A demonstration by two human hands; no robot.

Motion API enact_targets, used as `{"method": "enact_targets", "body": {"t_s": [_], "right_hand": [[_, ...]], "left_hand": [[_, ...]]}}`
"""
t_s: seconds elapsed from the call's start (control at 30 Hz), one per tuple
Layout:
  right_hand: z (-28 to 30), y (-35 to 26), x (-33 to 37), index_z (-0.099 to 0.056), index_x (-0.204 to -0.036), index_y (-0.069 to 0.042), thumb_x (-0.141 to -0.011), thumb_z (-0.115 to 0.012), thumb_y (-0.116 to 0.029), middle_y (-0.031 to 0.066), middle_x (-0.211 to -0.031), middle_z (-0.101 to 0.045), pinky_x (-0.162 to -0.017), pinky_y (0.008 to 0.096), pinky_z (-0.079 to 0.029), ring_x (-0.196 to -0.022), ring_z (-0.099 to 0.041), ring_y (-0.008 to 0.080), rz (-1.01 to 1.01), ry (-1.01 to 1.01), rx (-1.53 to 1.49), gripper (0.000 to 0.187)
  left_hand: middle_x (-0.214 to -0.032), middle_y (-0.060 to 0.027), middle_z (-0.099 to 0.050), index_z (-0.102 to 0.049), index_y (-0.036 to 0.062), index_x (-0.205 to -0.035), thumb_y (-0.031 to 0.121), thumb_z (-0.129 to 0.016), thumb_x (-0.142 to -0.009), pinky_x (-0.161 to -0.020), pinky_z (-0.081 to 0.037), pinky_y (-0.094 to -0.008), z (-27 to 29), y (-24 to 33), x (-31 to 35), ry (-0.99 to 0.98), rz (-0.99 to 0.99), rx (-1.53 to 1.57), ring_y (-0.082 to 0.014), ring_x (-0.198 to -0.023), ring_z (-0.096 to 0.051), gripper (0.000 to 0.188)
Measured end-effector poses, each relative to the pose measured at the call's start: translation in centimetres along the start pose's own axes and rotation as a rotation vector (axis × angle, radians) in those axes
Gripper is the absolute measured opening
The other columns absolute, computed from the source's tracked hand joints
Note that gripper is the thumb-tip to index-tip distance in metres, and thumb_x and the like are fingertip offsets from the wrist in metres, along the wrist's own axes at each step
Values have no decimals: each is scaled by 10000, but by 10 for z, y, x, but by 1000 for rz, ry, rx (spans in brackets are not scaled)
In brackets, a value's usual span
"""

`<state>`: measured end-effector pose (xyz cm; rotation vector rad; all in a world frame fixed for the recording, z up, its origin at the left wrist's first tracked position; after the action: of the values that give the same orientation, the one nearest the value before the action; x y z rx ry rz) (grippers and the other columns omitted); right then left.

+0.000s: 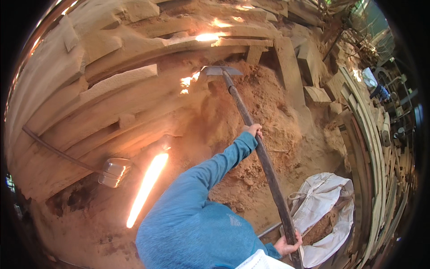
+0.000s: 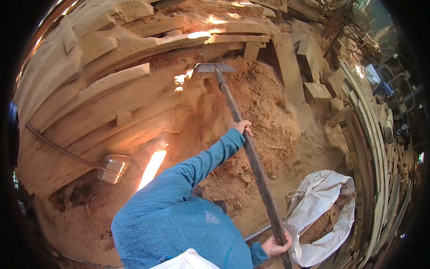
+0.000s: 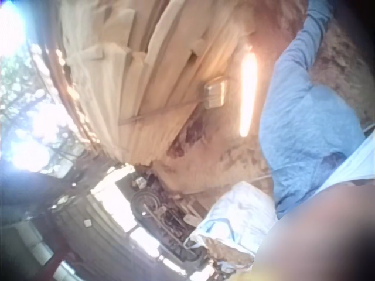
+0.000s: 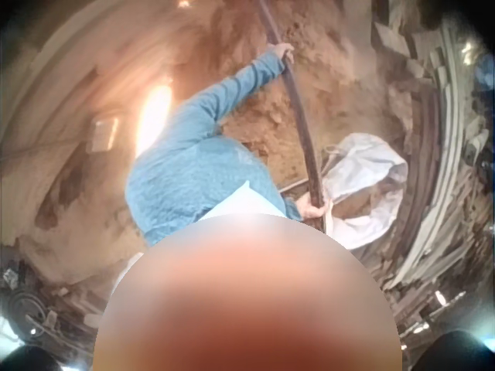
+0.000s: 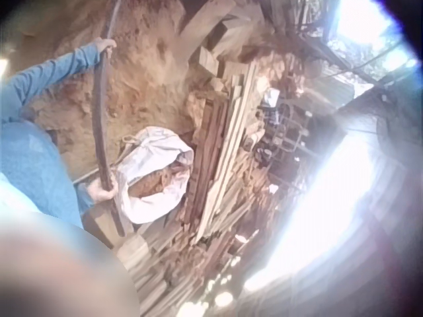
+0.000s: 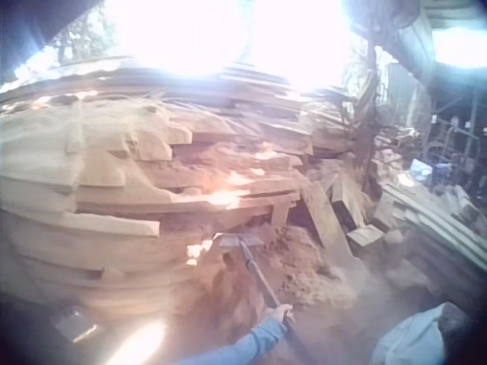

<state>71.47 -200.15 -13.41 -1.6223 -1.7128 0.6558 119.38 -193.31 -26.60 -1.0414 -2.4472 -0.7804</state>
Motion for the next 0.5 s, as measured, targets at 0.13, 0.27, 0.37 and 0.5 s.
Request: {"method": "enact_targets", "body": {"t_s": [0.13, 0.27, 0.37, 0.5], "right_hand": [[45, -54, -12, -516, -661, -51, -794, -493, -150, 54, -709, -554, -795, 362, -483, -772, -560, 199, 130, 68, 190, 167], [68, -109, -31, -499, -799, -24, -734, -618, -62, 60, -698, -538, -654, 321, -468, -668, -553, 174, 704, 166, 332, 141], [62, -126, -43, -506, -790, -46, -730, -645, -50, 44, -682, -526, -582, 298, -439, -625, -543, 159, 812, 138, 363, 151], [35, -55, -67, -447, -555, -93, -706, -526, -155, 38, -601, -475, -780, 370, -447, -675, -530, 214, 172, -51, 101, 181]], "left_hand": [[-576, 3, -422, -479, 71, -680, 62, -583, -790, -490, -396, -288, -4, -36, 43, -29, 70, 146, -104, -482, -437, 152], [-577, -5, -429, -492, 63, -696, 53, -599, -790, -493, -434, -308, -30, -40, 90, -14, 130, 111, -110, -486, -452, 143], [-583, -13, -446, -499, 50, -700, 50, -615, -786, -502, -471, -329, -43, -25, 114, -28, 55, 85, -117, -490, -468, 145], [-617, -18, -473, -496, 57, -703, 34, -621, -775, -504, -475, -338, -25, 10, 111, -118, -74, 157, -110, -496, -474, 145]]}}
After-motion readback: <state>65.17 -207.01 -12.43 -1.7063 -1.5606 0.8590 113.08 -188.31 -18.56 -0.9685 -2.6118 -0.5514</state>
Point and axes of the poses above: each hand's wrist, its own x-axis away from the middle knuckle, its own z-axis out of the back of the hand, y = z × x, the point moved 7 cm from there along -x, towards the middle knuckle
